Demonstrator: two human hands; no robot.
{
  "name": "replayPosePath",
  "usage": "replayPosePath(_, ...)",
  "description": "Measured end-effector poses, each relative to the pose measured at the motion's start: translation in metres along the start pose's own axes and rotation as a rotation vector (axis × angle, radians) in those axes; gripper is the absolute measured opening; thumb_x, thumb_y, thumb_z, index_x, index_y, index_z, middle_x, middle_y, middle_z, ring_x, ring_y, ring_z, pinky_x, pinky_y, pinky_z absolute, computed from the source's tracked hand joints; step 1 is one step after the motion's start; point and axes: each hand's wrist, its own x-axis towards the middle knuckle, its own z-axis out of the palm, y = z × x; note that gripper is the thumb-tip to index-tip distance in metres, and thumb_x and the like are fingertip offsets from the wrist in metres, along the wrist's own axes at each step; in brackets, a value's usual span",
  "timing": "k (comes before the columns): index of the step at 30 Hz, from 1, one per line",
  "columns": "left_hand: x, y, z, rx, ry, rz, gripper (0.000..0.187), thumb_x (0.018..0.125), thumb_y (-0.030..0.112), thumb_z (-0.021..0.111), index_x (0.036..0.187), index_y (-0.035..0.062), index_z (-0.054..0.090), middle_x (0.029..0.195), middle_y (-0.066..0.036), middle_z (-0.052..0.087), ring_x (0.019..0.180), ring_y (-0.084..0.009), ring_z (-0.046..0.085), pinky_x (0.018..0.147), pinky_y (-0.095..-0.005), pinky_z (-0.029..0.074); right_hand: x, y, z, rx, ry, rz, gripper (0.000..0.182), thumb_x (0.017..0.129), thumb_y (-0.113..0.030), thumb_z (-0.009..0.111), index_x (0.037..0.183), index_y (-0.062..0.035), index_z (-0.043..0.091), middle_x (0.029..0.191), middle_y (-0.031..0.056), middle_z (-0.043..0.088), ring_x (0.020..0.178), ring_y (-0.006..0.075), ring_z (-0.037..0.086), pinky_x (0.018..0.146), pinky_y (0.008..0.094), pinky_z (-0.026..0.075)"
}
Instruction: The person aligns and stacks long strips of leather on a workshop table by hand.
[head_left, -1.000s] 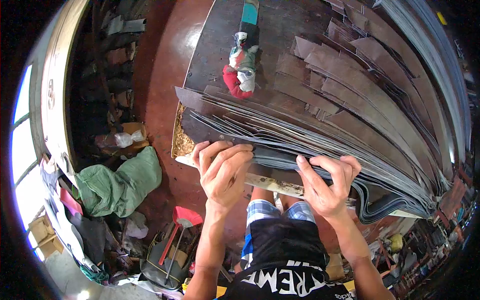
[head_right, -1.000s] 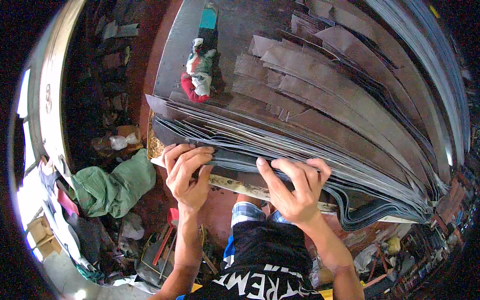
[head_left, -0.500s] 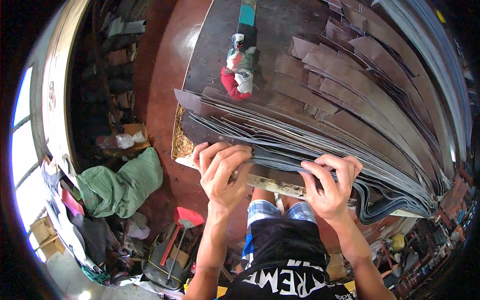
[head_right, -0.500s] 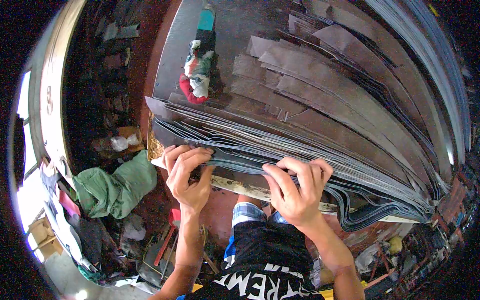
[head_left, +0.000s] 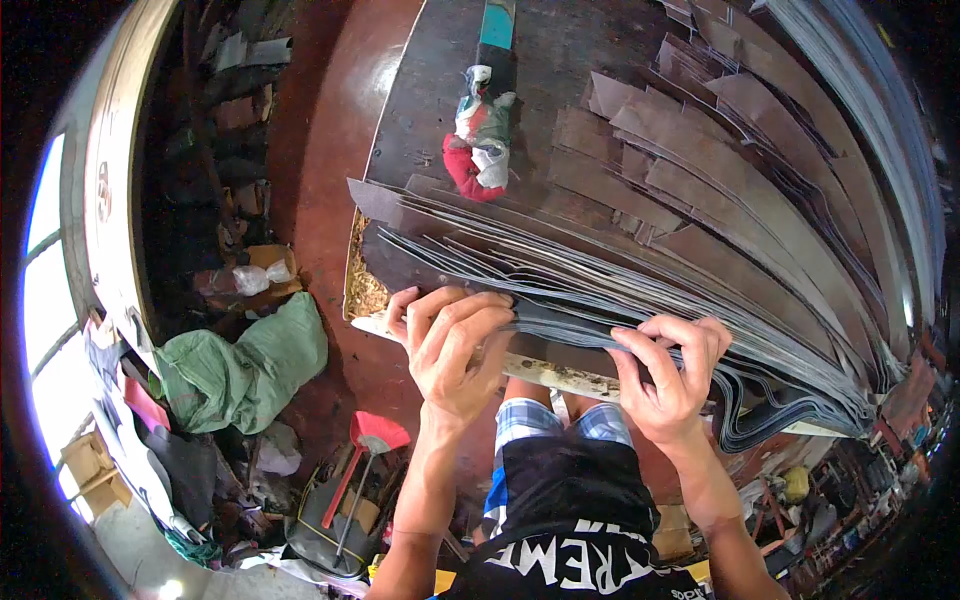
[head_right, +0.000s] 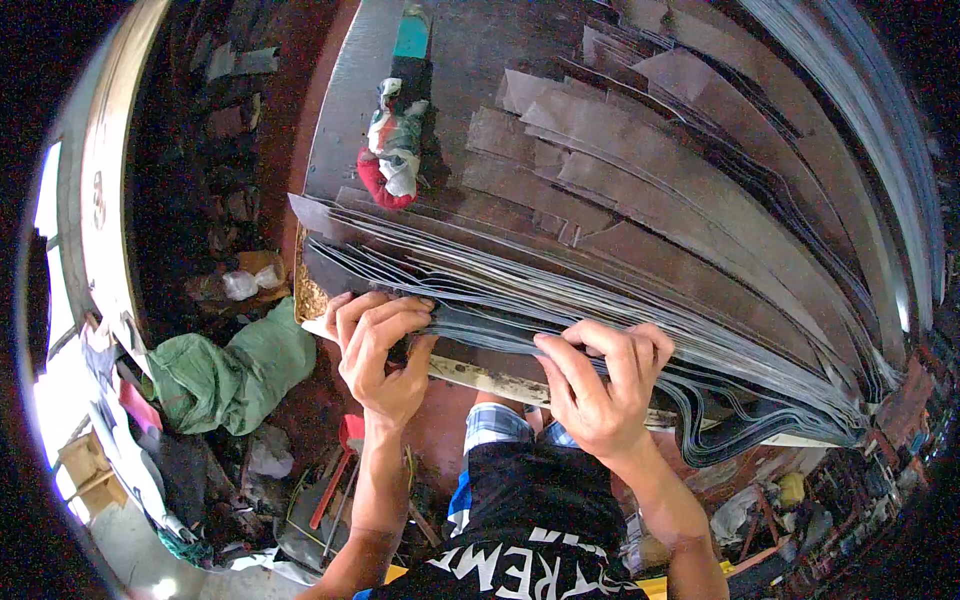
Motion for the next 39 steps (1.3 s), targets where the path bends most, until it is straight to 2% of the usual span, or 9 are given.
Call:
replayPosePath(3, -0.001, -0.002, 0.001, -0.015, 0.001, 0.013, 0.03, 0.066, -0.001, 0.08, 0.091, 0.0118, 0.069, 0.099, -0.002, 0.078, 0.1, -0.0246, 0.067, 0.106, -0.0492, 0.037, -0.001, 0.0, 0.001, -0.004, 0.005, -0.018, 0.034, 0.068, -0.01, 0.087, 0.099, -0.0186, 0.076, 0.098, -0.0049, 0.063, 0.086, 0.0195, 0.052, 0.084, 0.0418, 0.037)
replayPosePath(5, -0.002, -0.005, 0.002, -0.025, 0.013, 0.055, 0.032, 0.072, 0.002, 0.079, 0.098, 0.0148, 0.067, 0.105, 0.003, 0.076, 0.101, -0.0196, 0.067, 0.104, -0.0483, 0.033, -0.003, 0.001, 0.001, -0.01, 0.009, -0.034, 0.033, 0.068, -0.01, 0.087, 0.099, -0.0191, 0.076, 0.098, -0.0051, 0.064, 0.086, 0.0195, 0.052, 0.084, 0.0417, 0.038)
replayPosePath(17, -0.005, -0.007, -0.001, -0.056, 0.016, 0.054, 0.025, 0.074, -0.001, 0.076, 0.094, 0.0118, 0.069, 0.103, -0.001, 0.077, 0.101, -0.0228, 0.07, 0.108, -0.0506, 0.034, 0.002, -0.003, 0.002, -0.046, 0.009, -0.042, 0.034, 0.069, -0.011, 0.087, 0.099, -0.0212, 0.076, 0.101, -0.0053, 0.063, 0.088, 0.018, 0.055, 0.087, 0.0423, 0.039)
replayPosePath(20, -0.005, -0.007, -0.002, -0.066, 0.044, 0.084, 0.026, 0.069, -0.005, 0.077, 0.089, 0.0097, 0.069, 0.095, -0.005, 0.077, 0.097, -0.0262, 0.072, 0.108, -0.0526, 0.039, 0.003, -0.003, 0.003, -0.044, 0.01, -0.039, 0.035, 0.068, -0.011, 0.088, 0.099, -0.0216, 0.076, 0.102, -0.0045, 0.063, 0.088, 0.0183, 0.054, 0.087, 0.0425, 0.039)
replayPosePath(26, -0.012, -0.008, -0.001, -0.054, 0.09, 0.109, 0.028, 0.067, -0.006, 0.077, 0.089, 0.0119, 0.071, 0.093, -0.003, 0.072, 0.093, -0.0252, 0.071, 0.107, -0.0556, 0.041, 0.002, -0.003, 0.002, -0.047, 0.0, -0.034, 0.036, 0.068, -0.011, 0.087, 0.099, -0.0221, 0.076, 0.104, -0.0039, 0.063, 0.089, 0.0186, 0.055, 0.087, 0.0433, 0.039)
replayPosePath(31, -0.016, -0.009, 0.0, -0.022, 0.108, 0.135, 0.028, 0.068, -0.004, 0.078, 0.089, 0.0134, 0.072, 0.092, -0.002, 0.072, 0.091, -0.0241, 0.071, 0.108, -0.0555, 0.04, 0.003, -0.004, 0.001, -0.064, -0.014, -0.02, 0.034, 0.068, -0.011, 0.087, 0.098, -0.0223, 0.076, 0.104, -0.0039, 0.064, 0.088, 0.0187, 0.055, 0.089, 0.0439, 0.039)
replayPosePath(39, -0.003, -0.005, -0.003, -0.022, 0.024, 0.107, 0.026, 0.069, -0.002, 0.079, 0.089, 0.0131, 0.071, 0.092, -0.002, 0.075, 0.093, -0.023, 0.072, 0.109, -0.0535, 0.038, -0.001, -0.004, -0.002, -0.058, -0.025, -0.003, 0.036, 0.067, -0.011, 0.088, 0.099, -0.0223, 0.077, 0.101, -0.0037, 0.063, 0.089, 0.0194, 0.054, 0.091, 0.0447, 0.038)
